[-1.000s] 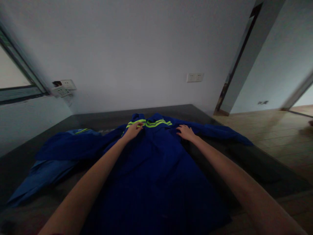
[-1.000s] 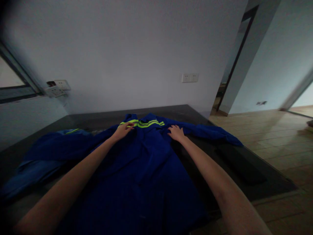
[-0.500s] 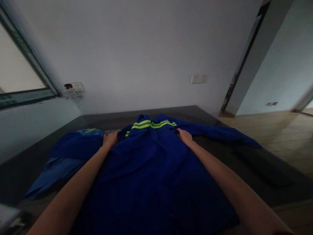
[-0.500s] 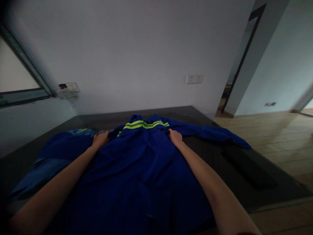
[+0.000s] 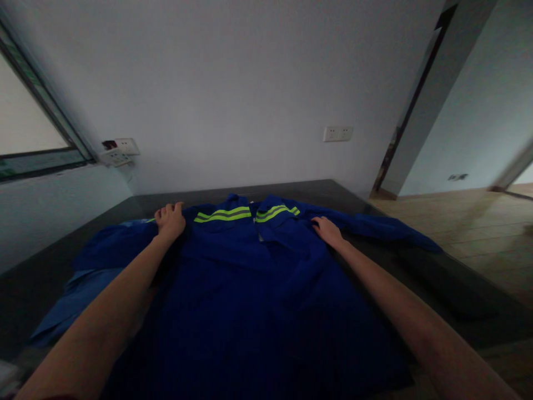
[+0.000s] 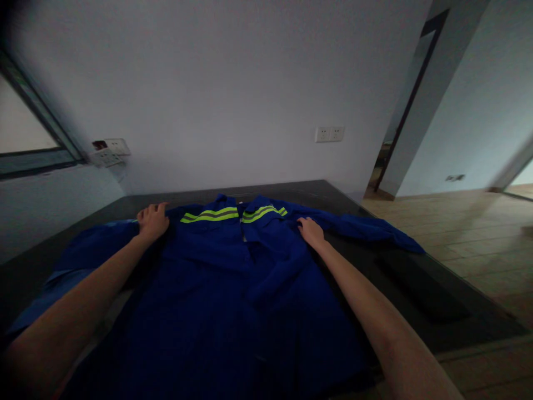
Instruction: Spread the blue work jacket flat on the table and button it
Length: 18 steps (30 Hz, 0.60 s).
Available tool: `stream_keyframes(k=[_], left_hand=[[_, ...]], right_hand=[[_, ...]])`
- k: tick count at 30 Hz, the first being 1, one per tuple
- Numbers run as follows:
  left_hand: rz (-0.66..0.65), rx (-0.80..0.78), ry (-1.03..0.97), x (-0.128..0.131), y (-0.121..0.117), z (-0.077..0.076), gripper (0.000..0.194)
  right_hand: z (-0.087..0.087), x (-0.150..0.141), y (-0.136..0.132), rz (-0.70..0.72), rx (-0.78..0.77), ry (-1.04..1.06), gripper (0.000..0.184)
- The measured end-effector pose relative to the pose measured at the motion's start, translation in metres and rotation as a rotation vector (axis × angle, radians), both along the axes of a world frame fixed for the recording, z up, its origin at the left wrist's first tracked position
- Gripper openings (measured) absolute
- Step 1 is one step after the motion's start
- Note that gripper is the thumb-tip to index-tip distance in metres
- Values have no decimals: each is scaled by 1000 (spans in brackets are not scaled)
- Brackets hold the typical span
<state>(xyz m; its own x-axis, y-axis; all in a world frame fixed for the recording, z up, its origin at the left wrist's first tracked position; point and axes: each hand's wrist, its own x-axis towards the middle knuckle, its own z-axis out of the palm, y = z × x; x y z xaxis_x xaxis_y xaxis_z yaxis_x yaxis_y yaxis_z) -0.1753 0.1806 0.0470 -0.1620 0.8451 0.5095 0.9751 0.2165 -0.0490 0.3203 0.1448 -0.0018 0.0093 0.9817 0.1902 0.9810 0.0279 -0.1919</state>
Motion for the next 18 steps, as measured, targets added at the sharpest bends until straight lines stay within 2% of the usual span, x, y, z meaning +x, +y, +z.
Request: stream_keyframes(k=[2, 4, 6, 8, 9, 11, 13, 15, 18], left_hand=[[-168, 3, -13, 22, -22, 2, 49], [-387, -63, -75, 48, -60, 4, 43], [-652, -234, -155, 74, -111, 8, 33], [-900, -497, -219, 94, -170, 10, 26], [-975, -615, -248, 102, -200, 10, 24], [-1024, -776, -309, 110, -252, 8, 24], [-977, -872, -306, 112, -288, 1, 44], [-901, -902, -280, 108, -307, -8, 53], [-842, -901, -273, 100, -312, -20, 40]], right_hand=[[10, 2, -17, 53, 51, 22, 34], [24, 3, -46, 166, 124, 94, 32], [39, 1, -86, 339, 140, 218, 29], [51, -4, -134, 494, 38, 281, 30], [54, -8, -157, 546, -21, 286, 31], [55, -15, -198, 593, -130, 266, 34], [47, -20, -227, 568, -203, 233, 37], [36, -17, -245, 531, -226, 205, 40], [18, 6, -259, 486, -230, 203, 64]])
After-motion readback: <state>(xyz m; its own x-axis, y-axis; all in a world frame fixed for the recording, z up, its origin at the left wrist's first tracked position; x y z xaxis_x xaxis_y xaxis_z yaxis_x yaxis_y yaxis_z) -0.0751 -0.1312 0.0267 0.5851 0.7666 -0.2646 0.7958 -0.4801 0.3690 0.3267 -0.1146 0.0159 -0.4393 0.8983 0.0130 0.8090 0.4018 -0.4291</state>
